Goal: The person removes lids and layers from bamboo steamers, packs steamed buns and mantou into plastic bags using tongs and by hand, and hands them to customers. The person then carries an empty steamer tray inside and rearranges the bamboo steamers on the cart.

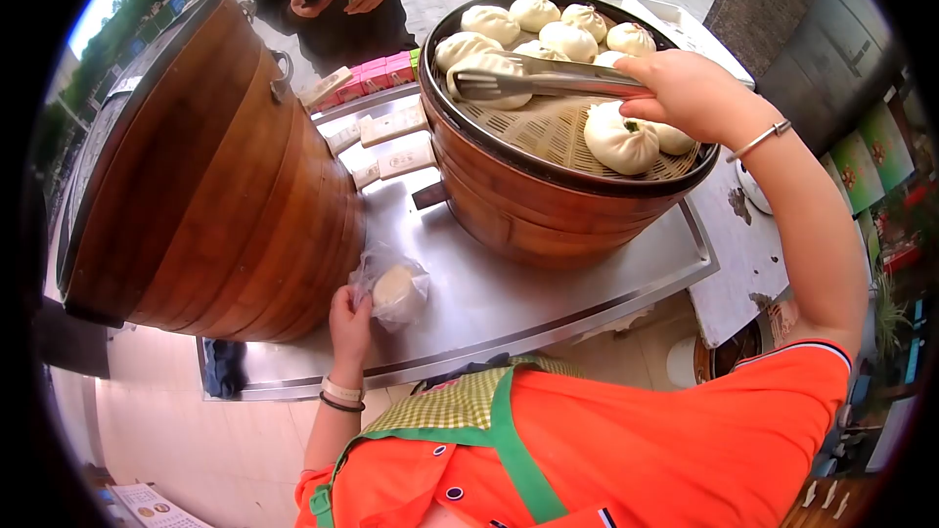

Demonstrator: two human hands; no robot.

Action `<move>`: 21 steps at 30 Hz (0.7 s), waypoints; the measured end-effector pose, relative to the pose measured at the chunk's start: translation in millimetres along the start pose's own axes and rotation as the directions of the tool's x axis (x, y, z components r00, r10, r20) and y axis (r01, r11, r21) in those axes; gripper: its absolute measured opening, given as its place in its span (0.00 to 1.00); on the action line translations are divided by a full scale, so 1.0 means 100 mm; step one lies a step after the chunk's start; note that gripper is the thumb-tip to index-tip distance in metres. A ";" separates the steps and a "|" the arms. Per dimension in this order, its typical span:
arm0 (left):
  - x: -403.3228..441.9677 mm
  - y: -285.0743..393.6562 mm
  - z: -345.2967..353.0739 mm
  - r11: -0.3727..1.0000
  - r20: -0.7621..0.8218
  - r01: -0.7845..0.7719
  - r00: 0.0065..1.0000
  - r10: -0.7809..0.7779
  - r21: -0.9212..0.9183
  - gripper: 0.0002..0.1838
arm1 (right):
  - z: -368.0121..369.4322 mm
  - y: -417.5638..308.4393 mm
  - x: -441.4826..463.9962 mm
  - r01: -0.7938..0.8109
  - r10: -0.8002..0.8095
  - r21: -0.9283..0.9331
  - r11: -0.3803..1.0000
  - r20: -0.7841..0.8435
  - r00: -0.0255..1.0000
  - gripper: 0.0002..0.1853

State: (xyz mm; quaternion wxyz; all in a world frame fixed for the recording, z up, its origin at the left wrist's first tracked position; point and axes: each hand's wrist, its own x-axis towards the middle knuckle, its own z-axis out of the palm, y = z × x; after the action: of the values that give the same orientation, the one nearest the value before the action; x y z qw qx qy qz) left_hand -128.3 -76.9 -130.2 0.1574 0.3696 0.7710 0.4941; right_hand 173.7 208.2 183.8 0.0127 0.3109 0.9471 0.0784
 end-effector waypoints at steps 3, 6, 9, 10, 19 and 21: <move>0.09 0.08 0.02 0.999 -0.007 0.035 0.999 -0.035 0.007 0.12 | 0.05 0.08 -0.04 0.025 -0.017 0.144 0.989 -0.057 0.998 0.16; 0.14 0.19 -0.01 0.998 0.038 0.061 0.998 -0.060 -0.027 0.13 | 0.00 0.07 -0.16 -0.420 0.293 0.486 0.767 0.316 0.902 0.17; 0.17 0.23 0.00 0.998 0.081 0.059 0.995 -0.058 -0.010 0.12 | 0.25 0.14 -0.31 0.125 -0.123 -0.008 0.992 -0.240 0.963 0.21; 0.17 0.23 0.01 0.998 0.083 0.059 0.995 -0.058 -0.007 0.12 | 0.10 -0.04 -0.36 -0.016 0.015 -0.013 1.000 -0.121 0.993 0.26; 0.17 0.20 0.05 1.000 0.068 -0.006 0.998 0.007 -0.006 0.10 | 0.20 -0.01 -0.11 0.047 -0.047 0.002 0.999 -0.142 0.989 0.23; 0.18 0.25 0.02 0.999 0.093 0.041 0.995 -0.041 0.004 0.10 | 0.25 0.14 -0.12 0.132 -0.117 0.079 0.988 -0.176 0.977 0.18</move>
State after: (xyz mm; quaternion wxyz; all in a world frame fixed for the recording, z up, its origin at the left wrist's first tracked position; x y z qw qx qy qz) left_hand -128.9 -56.0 -107.1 0.2027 0.3764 0.7708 0.4723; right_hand 193.2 216.0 161.2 -0.0778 0.2433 0.9649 0.0609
